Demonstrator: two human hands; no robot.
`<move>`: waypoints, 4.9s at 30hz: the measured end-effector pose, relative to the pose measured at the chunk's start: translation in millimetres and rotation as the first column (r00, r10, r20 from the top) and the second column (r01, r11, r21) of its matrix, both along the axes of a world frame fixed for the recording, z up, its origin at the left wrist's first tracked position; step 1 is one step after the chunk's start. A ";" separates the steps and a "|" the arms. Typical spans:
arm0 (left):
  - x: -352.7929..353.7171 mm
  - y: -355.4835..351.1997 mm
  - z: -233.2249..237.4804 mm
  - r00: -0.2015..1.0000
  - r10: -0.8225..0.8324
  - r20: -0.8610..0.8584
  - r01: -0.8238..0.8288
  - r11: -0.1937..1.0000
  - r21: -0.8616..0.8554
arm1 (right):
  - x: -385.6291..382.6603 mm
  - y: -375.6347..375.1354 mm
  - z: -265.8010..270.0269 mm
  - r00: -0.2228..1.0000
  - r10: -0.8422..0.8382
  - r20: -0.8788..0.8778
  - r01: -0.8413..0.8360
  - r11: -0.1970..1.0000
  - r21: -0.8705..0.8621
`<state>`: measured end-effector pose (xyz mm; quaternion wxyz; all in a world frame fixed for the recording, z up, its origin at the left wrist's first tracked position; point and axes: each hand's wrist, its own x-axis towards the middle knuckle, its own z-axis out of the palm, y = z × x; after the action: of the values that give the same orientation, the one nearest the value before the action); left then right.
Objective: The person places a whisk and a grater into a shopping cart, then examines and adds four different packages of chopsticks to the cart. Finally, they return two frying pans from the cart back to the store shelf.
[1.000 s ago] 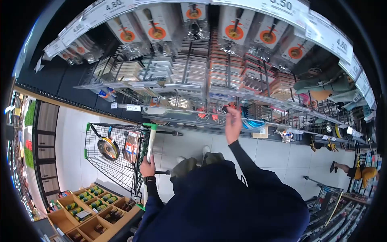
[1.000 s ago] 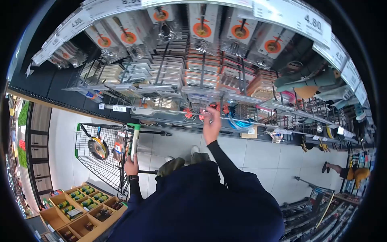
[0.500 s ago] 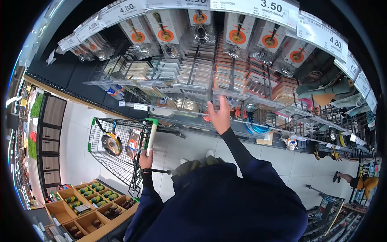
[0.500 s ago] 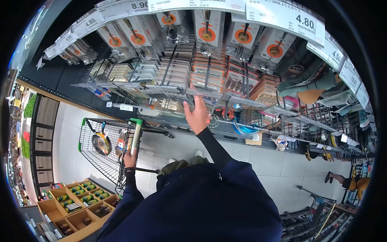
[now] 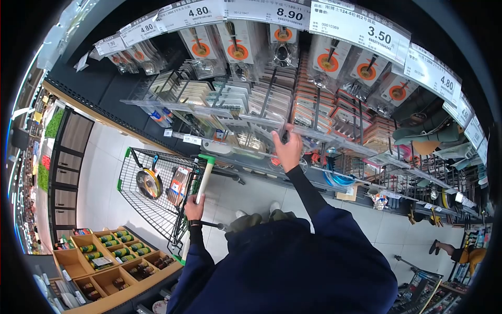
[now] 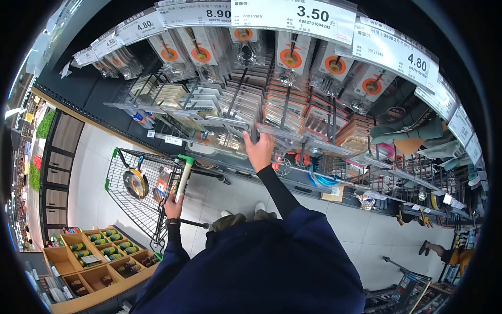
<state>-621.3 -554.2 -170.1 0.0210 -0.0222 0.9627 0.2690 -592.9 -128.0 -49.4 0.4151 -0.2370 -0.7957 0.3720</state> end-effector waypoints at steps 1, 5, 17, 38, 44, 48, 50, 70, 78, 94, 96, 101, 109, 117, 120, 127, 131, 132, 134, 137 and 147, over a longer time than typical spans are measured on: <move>1.7 2.1 4.0 1.000 0.008 -0.006 -0.008 1.000 0.005 | 0.5 -0.6 1.0 1.000 0.003 -0.001 -0.003 1.000 0.001; 3.8 4.9 7.3 1.000 0.016 -0.011 -0.016 1.000 0.015 | -0.8 -0.5 -9.6 0.996 0.001 0.086 0.001 1.000 -0.020; 5.4 5.5 15.4 1.000 -0.021 -0.018 0.021 0.999 0.041 | 25.8 -4.6 17.0 0.917 0.362 -0.166 -0.394 0.760 -0.517; 18.9 -11.5 51.2 0.946 -0.125 -0.299 0.231 0.908 0.349 | 108.3 -159.0 19.4 0.931 0.343 -0.123 -0.304 0.546 -0.781; 66.7 -1.9 98.4 0.712 -0.699 0.069 0.017 0.115 0.993 | 104.7 -174.9 93.7 0.926 0.310 -0.217 -0.350 0.484 -0.802; 73.2 13.9 137.7 0.637 -0.763 0.111 -0.009 0.137 0.990 | 112.1 -174.5 115.0 0.931 0.307 -0.199 -0.342 0.533 -0.774; 65.8 19.8 143.2 0.619 -0.777 0.119 -0.046 0.116 0.992 | 111.4 -173.7 125.3 0.935 0.325 -0.141 -0.315 0.581 -0.750; 58.8 102.3 179.5 0.624 -0.776 0.091 0.044 0.151 0.987 | 92.6 -99.1 137.2 0.865 0.314 -0.392 -0.502 0.585 -0.637; 55.2 107.6 161.0 0.653 -0.745 0.135 0.028 0.203 0.979 | 84.0 -74.9 114.9 0.798 0.428 -0.425 -0.597 0.462 -0.656; 42.8 109.1 121.0 0.634 -0.751 0.184 0.088 0.307 0.948 | 94.1 -79.1 75.5 0.803 0.473 -0.363 -0.560 0.389 -0.732; 38.5 108.9 130.1 0.616 -0.766 0.181 0.092 0.299 0.950 | 90.2 -79.3 84.4 0.801 0.447 -0.398 -0.576 0.392 -0.717; 36.1 116.0 163.9 0.612 -0.773 0.166 0.101 0.285 0.953 | 82.8 -78.1 98.5 0.786 0.451 -0.423 -0.606 0.426 -0.671; 42.2 122.2 189.5 0.600 -0.789 0.129 0.106 0.238 0.965 | 82.4 -89.6 111.0 0.809 0.339 -0.480 -0.587 0.437 -0.682; 52.0 123.6 199.4 0.612 -0.778 0.138 0.080 0.234 0.969 | 88.3 -86.5 116.8 0.779 0.355 -0.517 -0.623 0.343 -0.703; 54.0 124.5 201.1 0.607 -0.783 0.138 0.062 0.220 0.974 | 89.9 -85.9 118.4 0.774 0.336 -0.536 -0.629 0.316 -0.710; 57.6 129.3 199.3 0.603 -0.785 0.146 0.031 0.206 0.978 | 91.5 -80.5 123.6 0.765 0.338 -0.549 -0.641 0.311 -0.702; 57.6 129.6 196.5 0.590 -0.792 0.154 0.010 0.198 0.980 | 92.0 -77.6 123.0 0.754 0.321 -0.573 -0.655 0.297 -0.695; 57.2 129.9 194.4 0.578 -0.802 0.152 0.003 0.189 0.982 | 92.0 -76.6 123.6 0.754 0.299 -0.584 -0.655 0.289 -0.698; 57.9 130.8 191.7 0.563 -0.813 0.149 -0.013 0.172 0.985 | 93.9 -74.8 126.7 0.759 0.278 -0.589 -0.651 0.288 -0.703; 61.1 132.2 192.3 0.547 -0.824 0.151 -0.051 0.147 0.988 | 94.1 -72.1 131.3 0.766 0.248 -0.593 -0.642 0.290 -0.709; 60.8 135.4 194.6 0.563 -0.808 0.173 -0.123 0.125 0.985 | 88.7 -69.9 134.1 0.735 0.276 -0.619 -0.678 0.285 -0.678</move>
<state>-560.5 -418.8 24.6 0.4685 0.1512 0.4547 0.7422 -504.2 -197.9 84.6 0.2429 -0.0805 -0.4190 0.8712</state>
